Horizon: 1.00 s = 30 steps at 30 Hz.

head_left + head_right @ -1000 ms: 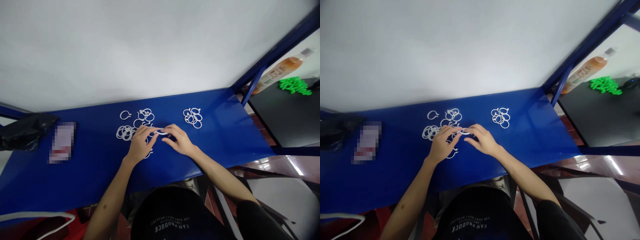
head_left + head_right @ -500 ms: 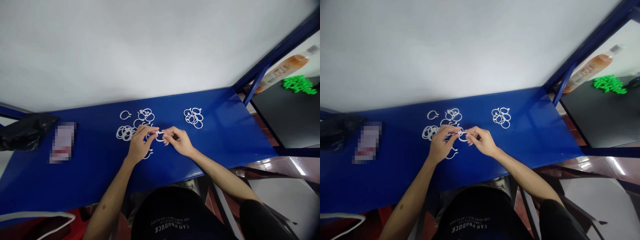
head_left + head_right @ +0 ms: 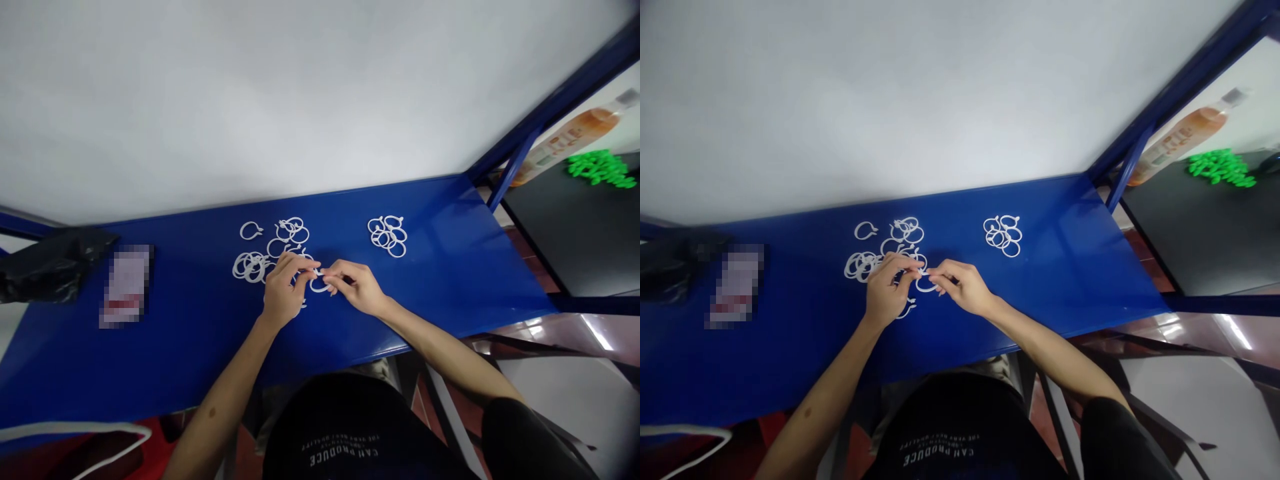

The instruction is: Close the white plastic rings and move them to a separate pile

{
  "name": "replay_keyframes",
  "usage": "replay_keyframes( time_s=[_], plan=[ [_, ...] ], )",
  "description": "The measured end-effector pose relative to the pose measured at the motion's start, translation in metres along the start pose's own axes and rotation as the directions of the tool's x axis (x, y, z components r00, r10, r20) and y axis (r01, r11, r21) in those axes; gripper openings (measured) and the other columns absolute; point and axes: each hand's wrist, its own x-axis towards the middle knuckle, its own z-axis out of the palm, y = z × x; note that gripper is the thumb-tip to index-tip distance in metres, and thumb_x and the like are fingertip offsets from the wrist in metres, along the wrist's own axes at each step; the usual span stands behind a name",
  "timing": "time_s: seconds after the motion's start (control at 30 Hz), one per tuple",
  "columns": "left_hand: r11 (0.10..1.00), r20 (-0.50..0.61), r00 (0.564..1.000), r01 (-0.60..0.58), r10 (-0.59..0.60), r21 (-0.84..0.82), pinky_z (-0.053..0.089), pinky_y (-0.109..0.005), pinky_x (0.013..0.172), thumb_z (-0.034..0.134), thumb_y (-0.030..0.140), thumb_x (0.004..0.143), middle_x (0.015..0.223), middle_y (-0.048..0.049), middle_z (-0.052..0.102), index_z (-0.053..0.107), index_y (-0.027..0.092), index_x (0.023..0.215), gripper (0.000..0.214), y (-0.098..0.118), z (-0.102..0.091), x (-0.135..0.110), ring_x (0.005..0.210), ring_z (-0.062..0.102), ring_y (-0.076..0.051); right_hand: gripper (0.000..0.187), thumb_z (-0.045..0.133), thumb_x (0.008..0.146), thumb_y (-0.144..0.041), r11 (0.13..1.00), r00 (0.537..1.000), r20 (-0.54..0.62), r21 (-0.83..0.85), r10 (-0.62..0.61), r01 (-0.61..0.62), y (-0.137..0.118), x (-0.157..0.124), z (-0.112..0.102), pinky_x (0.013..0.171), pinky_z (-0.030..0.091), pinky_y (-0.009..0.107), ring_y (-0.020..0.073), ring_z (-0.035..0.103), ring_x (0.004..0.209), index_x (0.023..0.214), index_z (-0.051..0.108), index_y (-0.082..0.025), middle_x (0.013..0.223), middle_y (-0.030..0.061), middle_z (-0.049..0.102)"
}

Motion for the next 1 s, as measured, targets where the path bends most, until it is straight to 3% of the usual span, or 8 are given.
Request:
replay_keyframes(
  time_s=[0.17,0.3,0.43,0.63,0.7,0.8,0.9,1.0],
  plan=[
    [0.996,-0.042,0.995,-0.092,0.092,0.004,0.053,-0.034,0.079,0.059,0.014,0.094,0.085,-0.0001,0.071,0.067,0.022,0.091,0.012,0.003,0.007,0.001,0.084,0.064,-0.016,0.018,0.057,0.101,-0.034,0.989,0.995,0.020,-0.110,-0.094,0.096,-0.001,0.002,-0.002,0.062,0.057,0.026,0.0117,0.067,0.065,0.098,0.068,-0.020,0.091,0.0039,0.069],
    [0.993,0.058,0.995,-0.087,0.082,0.082,0.052,-0.036,0.084,0.061,0.019,0.095,0.090,-0.0012,0.073,0.066,0.023,0.108,0.014,0.002,-0.004,0.007,0.089,0.064,-0.018,0.019,0.054,0.102,-0.030,0.890,0.969,-0.079,-0.419,-0.234,0.181,0.007,0.014,-0.025,0.082,0.058,0.032,0.0174,0.069,0.090,0.102,0.070,-0.021,0.100,0.0070,0.071],
    [0.967,0.258,0.966,-0.084,0.019,0.241,0.050,-0.041,0.091,0.064,0.030,0.094,0.101,-0.0033,0.069,0.065,0.024,0.113,0.020,0.001,-0.032,-0.002,0.099,0.060,-0.021,0.024,0.051,0.102,-0.029,0.679,0.894,-0.357,-0.729,-0.272,-0.085,0.018,0.017,-0.072,0.081,0.057,0.036,0.0208,0.067,0.091,0.110,0.072,-0.022,0.106,0.0098,0.069],
    [0.848,0.481,0.877,-0.271,0.021,0.456,0.047,-0.044,0.085,0.074,0.036,0.085,0.103,-0.0069,0.065,0.069,0.022,0.103,0.023,-0.002,-0.046,-0.037,0.096,0.056,-0.027,0.030,0.058,0.097,-0.033,0.449,0.787,-0.545,-0.803,-0.289,-0.391,0.016,0.010,-0.108,0.080,0.056,0.044,0.0262,0.062,0.095,0.121,0.069,-0.018,0.110,0.0135,0.067],
    [0.841,0.470,0.881,-0.291,0.050,0.456,0.046,-0.042,0.084,0.069,0.028,0.088,0.103,-0.0067,0.066,0.070,0.023,0.095,0.008,0.001,-0.042,-0.039,0.096,0.056,-0.026,0.026,0.057,0.098,-0.035,0.474,0.781,-0.521,-0.815,-0.345,-0.334,0.011,0.011,-0.099,0.084,0.056,0.046,0.0272,0.061,0.099,0.116,0.070,-0.020,0.108,0.0126,0.067],
    [0.892,0.355,0.933,-0.213,0.064,0.398,0.045,-0.042,0.084,0.068,0.025,0.089,0.097,-0.0046,0.067,0.067,0.023,0.088,0.002,0.011,-0.037,-0.029,0.094,0.056,-0.024,0.020,0.055,0.100,-0.032,0.614,0.871,-0.339,-0.787,-0.357,-0.054,0.003,0.011,-0.072,0.087,0.056,0.043,0.0248,0.064,0.099,0.109,0.071,-0.023,0.103,0.0097,0.069],
    [0.963,0.134,0.990,0.005,-0.042,0.270,0.047,-0.038,0.080,0.071,0.030,0.087,0.084,-0.0011,0.067,0.064,0.023,0.084,0.011,0.019,-0.031,-0.010,0.085,0.057,-0.020,0.019,0.058,0.099,-0.033,0.784,0.950,-0.047,-0.578,-0.309,0.226,-0.001,0.007,-0.039,0.081,0.057,0.037,0.0193,0.067,0.088,0.113,0.067,-0.023,0.103,0.0068,0.071],
    [0.966,0.020,0.969,0.244,-0.246,0.083,0.047,-0.031,0.067,0.073,0.033,0.085,0.074,0.0017,0.064,0.061,0.022,0.082,0.017,0.017,-0.018,0.006,0.069,0.056,-0.015,0.036,0.067,0.093,-0.040,0.894,0.966,0.052,-0.370,-0.253,0.253,-0.001,0.001,-0.012,0.072,0.057,0.031,0.0152,0.067,0.078,0.124,0.058,-0.022,0.102,0.0051,0.072]
  ],
)
